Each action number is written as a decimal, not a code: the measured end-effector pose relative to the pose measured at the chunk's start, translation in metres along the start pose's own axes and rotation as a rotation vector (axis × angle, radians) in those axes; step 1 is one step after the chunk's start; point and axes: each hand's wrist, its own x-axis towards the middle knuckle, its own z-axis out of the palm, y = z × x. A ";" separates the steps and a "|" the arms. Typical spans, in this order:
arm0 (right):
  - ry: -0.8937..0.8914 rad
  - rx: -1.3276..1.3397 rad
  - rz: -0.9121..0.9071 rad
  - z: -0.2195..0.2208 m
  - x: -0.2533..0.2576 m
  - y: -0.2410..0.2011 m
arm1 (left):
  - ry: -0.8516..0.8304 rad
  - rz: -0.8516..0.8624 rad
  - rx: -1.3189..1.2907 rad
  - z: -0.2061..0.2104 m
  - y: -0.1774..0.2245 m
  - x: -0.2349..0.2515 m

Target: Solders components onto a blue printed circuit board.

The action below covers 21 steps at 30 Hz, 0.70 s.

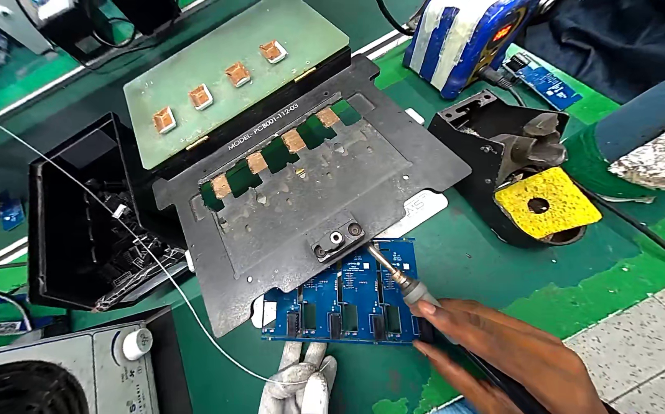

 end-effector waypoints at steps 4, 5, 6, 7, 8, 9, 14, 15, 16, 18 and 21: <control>0.013 0.004 0.026 -0.007 0.004 0.002 | -0.024 0.019 -0.068 0.002 0.000 0.003; 0.020 -0.005 0.022 -0.009 0.004 0.005 | -0.041 0.021 -0.079 0.003 0.001 0.003; 0.029 -0.015 0.020 -0.011 0.005 0.008 | -0.053 0.023 -0.087 0.005 0.001 0.003; 0.038 -0.025 0.024 -0.012 0.006 0.010 | -0.056 0.023 -0.088 0.007 0.001 0.004; 0.049 -0.035 0.032 -0.014 0.008 0.012 | -0.061 0.015 -0.082 0.009 0.002 0.004; 0.054 -0.044 0.042 -0.015 0.009 0.014 | -0.065 -0.002 -0.077 0.011 0.004 0.004; 0.063 -0.121 -0.015 -0.015 0.012 0.008 | -0.017 -0.040 -0.064 0.018 0.007 0.006; 0.071 -0.129 -0.042 -0.014 0.012 0.005 | -0.002 -0.031 -0.072 0.018 0.005 0.007; 0.071 -0.126 -0.062 -0.013 0.011 0.001 | 0.004 -0.018 -0.078 0.016 0.002 0.007; 0.061 -0.092 -0.083 -0.009 0.010 -0.009 | -0.001 -0.012 -0.101 0.012 -0.002 0.007; 0.054 -0.017 -0.099 0.000 0.009 -0.017 | 0.026 -0.021 -0.112 0.011 -0.002 0.007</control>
